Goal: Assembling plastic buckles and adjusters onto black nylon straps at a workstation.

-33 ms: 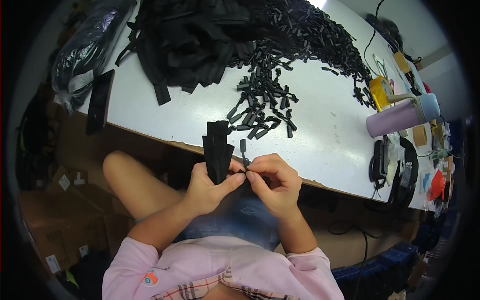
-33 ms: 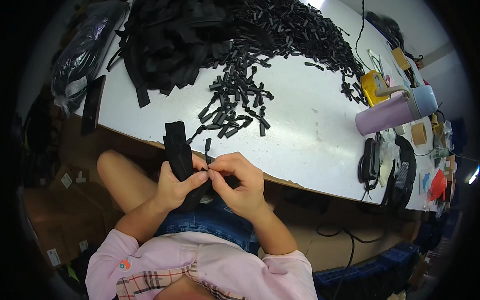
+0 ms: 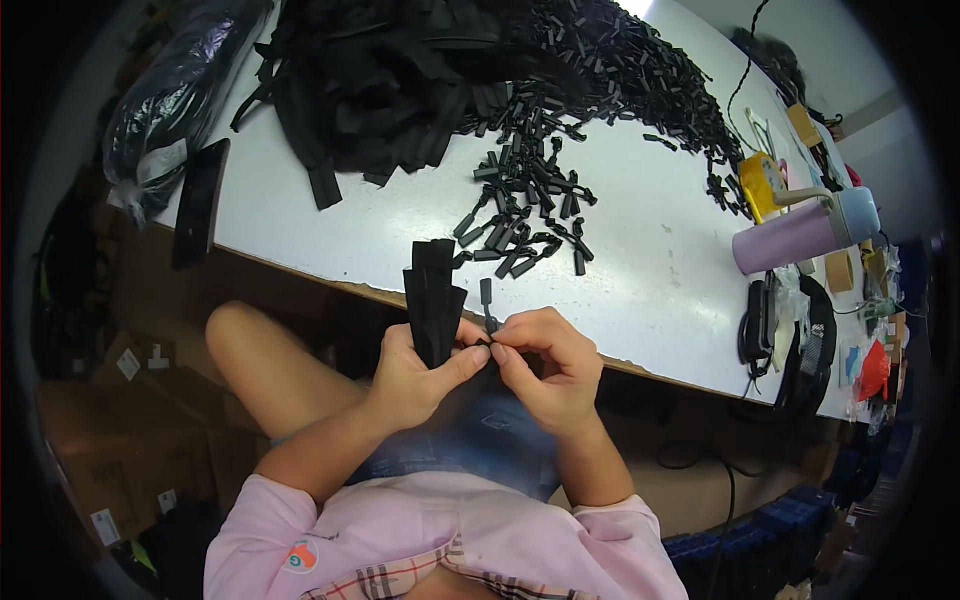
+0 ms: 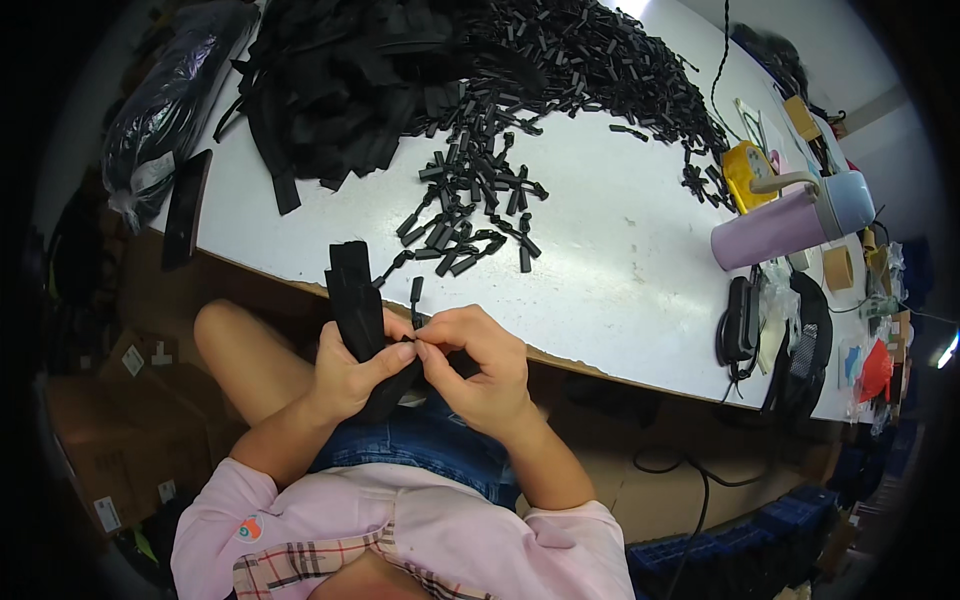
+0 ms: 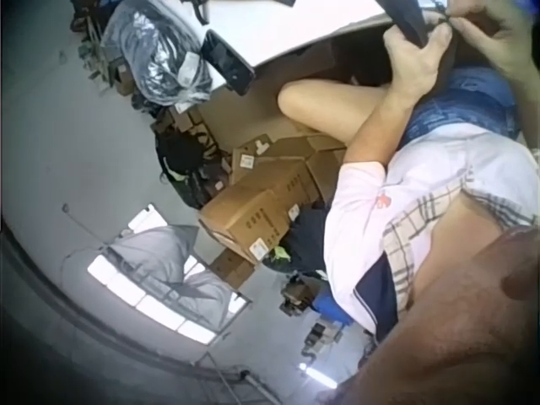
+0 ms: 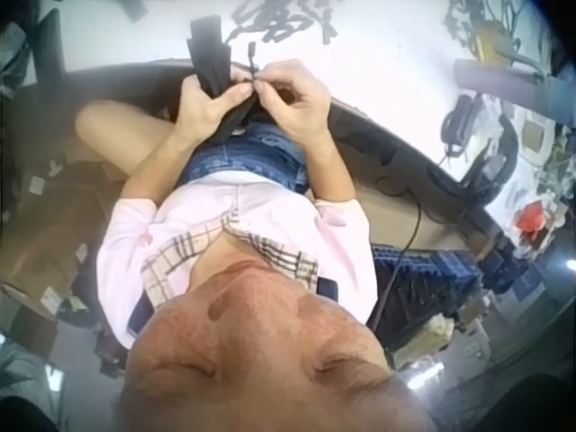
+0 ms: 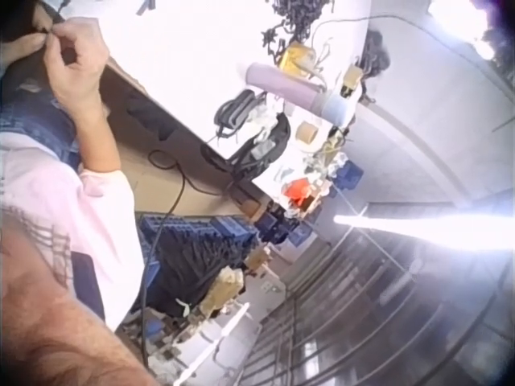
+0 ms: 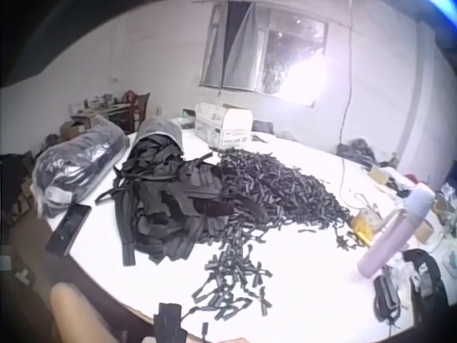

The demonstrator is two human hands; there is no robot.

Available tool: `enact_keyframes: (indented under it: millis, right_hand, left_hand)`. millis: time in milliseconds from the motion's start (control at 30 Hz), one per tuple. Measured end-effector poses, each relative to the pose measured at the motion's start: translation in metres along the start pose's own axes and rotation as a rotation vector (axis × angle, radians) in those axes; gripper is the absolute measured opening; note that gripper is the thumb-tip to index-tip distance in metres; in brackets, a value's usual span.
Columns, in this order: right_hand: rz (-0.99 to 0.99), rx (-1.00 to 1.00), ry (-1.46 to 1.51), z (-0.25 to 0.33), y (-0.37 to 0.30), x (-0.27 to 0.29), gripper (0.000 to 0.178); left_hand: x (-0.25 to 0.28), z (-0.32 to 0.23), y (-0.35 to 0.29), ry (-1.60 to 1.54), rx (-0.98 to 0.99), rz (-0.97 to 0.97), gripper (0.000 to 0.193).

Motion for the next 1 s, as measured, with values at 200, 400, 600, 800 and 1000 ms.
enact_keyframes:
  millis: [200,400,600,800,1000]
  right_hand:
    - [0.067,0.135,-0.192,0.005,-0.001,-0.008,0.011]
    - [-0.123,-0.103,0.129,-0.004,-0.014,-0.020,0.009]
    - [-0.005,-0.342,0.649,-0.008,-0.009,-0.009,0.006]
    - [0.135,-0.535,0.692,-0.008,-0.004,0.002,0.007]
    - [0.150,-0.613,0.740,-0.011,-0.005,0.004,0.007]
  left_hand:
    - [-0.006,-0.003,-0.006,0.045,-0.107,-0.156,0.014]
    - [-0.005,0.004,-0.005,0.079,-0.338,-0.182,0.018]
    - [-0.005,-0.008,-0.004,-0.118,-0.213,-0.087,0.015]
    - [-0.004,-0.013,-0.009,-0.068,-0.024,0.013,0.016]
    - [-0.005,-0.012,-0.007,-0.105,0.037,0.019,0.016]
Point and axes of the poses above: each hand's wrist, its own y-axis towards the middle knuckle, its own x-axis out of the back of the hand, z = x × y, the point moved 1 cm from there along y, towards the middle knuckle, and after that the axes turned 6 degrees about y, right-handed, at the moved point
